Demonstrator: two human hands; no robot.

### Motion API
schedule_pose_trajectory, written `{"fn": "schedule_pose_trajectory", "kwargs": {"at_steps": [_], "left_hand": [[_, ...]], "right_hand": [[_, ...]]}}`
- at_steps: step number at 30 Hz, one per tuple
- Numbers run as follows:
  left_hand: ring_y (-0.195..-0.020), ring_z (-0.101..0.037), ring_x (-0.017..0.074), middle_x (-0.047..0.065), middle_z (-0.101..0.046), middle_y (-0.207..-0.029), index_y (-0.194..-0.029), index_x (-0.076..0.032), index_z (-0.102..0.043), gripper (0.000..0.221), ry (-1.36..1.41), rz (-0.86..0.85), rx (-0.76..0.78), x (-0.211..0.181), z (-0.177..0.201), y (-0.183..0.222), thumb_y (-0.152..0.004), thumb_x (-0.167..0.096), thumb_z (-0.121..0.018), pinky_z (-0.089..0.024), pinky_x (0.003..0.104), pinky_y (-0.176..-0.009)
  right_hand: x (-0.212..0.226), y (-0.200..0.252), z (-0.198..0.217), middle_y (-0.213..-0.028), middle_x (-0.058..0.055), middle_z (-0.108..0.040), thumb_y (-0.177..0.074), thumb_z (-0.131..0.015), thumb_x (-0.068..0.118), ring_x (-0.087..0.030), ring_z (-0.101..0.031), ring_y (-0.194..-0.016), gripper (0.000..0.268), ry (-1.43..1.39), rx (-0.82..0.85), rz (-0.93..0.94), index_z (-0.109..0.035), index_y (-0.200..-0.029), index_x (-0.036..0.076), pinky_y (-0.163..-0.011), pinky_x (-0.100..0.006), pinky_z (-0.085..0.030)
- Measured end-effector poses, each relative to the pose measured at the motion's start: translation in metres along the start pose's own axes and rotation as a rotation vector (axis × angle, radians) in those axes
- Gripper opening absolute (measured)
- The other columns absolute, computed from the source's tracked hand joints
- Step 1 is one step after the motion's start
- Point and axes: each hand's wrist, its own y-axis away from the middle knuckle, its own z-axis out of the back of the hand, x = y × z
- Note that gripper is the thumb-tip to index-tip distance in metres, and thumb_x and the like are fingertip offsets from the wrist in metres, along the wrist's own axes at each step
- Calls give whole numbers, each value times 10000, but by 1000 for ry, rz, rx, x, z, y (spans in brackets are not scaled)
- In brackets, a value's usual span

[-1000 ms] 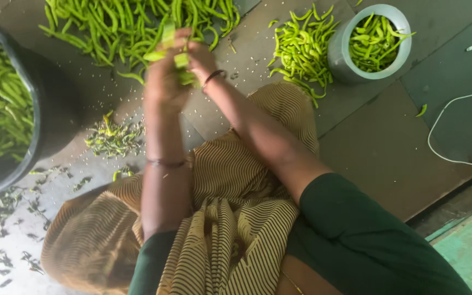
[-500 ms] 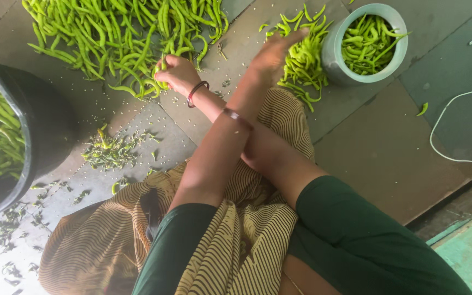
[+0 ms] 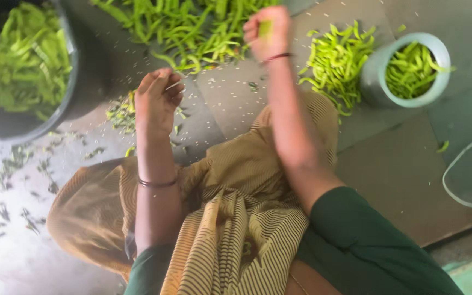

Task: The person sits on the floor and repeatedly picks up green chilies, snaps off the stems with their hands, and places the trimmed chilies into a metal container. The stems and seeds are discarded onto the floor.

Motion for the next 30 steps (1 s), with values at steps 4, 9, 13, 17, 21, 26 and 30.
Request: {"fn": "schedule_pose_trajectory", "kwargs": {"at_steps": [4, 9, 13, 17, 21, 26, 30], "left_hand": [[-724, -670, 154, 59, -702, -868, -1023, -48, -674, 102, 62, -84, -140, 10, 35, -13, -945, -113, -682, -531, 265, -617], [-683, -648, 127, 45, -689, -838, -999, -47, -675, 95, -11, -127, -71, 44, 22, -50, -932, -111, -655, -487, 251, -580], [-676, -640, 108, 36, -700, -834, -1028, -59, -665, 150, -98, -79, -29, 70, 17, -72, -945, -173, -615, -488, 237, -585], [-673, -635, 105, 24, -702, -844, -1083, -52, -678, 210, -180, -55, -56, 90, 20, -87, -955, -210, -626, -492, 245, -591], [-673, -648, 121, 48, -723, -852, -1089, -36, -697, 263, -210, 39, -38, 97, 20, -91, -978, -263, -624, -511, 268, -592], [-681, -688, 153, 75, -723, -848, -1045, -44, -660, 262, -132, 216, -9, 104, 22, -90, -979, -286, -586, -560, 299, -597], [-699, -678, 127, 48, -703, -837, -1015, -23, -669, 178, -260, 88, 52, 113, 31, -97, -943, -185, -654, -552, 283, -600]], "right_hand": [[66, 15, 12, -829, -164, -647, -860, -662, 31, -271, -646, -678, 95, -99, -29, 154, -593, -866, -33, -631, -355, -551], [38, 10, 10, -836, -36, -693, -778, -740, 71, -131, -568, -489, 201, 865, -29, 336, -681, -963, 123, -385, -264, -399], [-25, -8, 18, -887, -66, -742, -844, -855, 222, -141, -611, -628, 228, 1538, 175, 560, -775, -1023, 104, -550, -300, -483], [-47, 1, 1, -884, -117, -767, -817, -865, 282, -183, -680, -728, 243, 1941, 176, 619, -807, -959, 93, -665, -357, -533], [-40, 51, -41, -873, -80, -787, -852, -781, 261, -138, -715, -745, 197, 1669, 212, 373, -793, -936, 83, -696, -315, -546], [-54, 115, -77, -883, -54, -786, -784, -818, 236, -99, -693, -737, 256, 1725, 606, 136, -796, -985, 80, -669, -266, -535], [-43, 131, -97, -828, -9, -723, -895, -779, 247, -46, -593, -590, 190, 1545, 451, 29, -782, -978, 76, -499, -214, -484]]}}
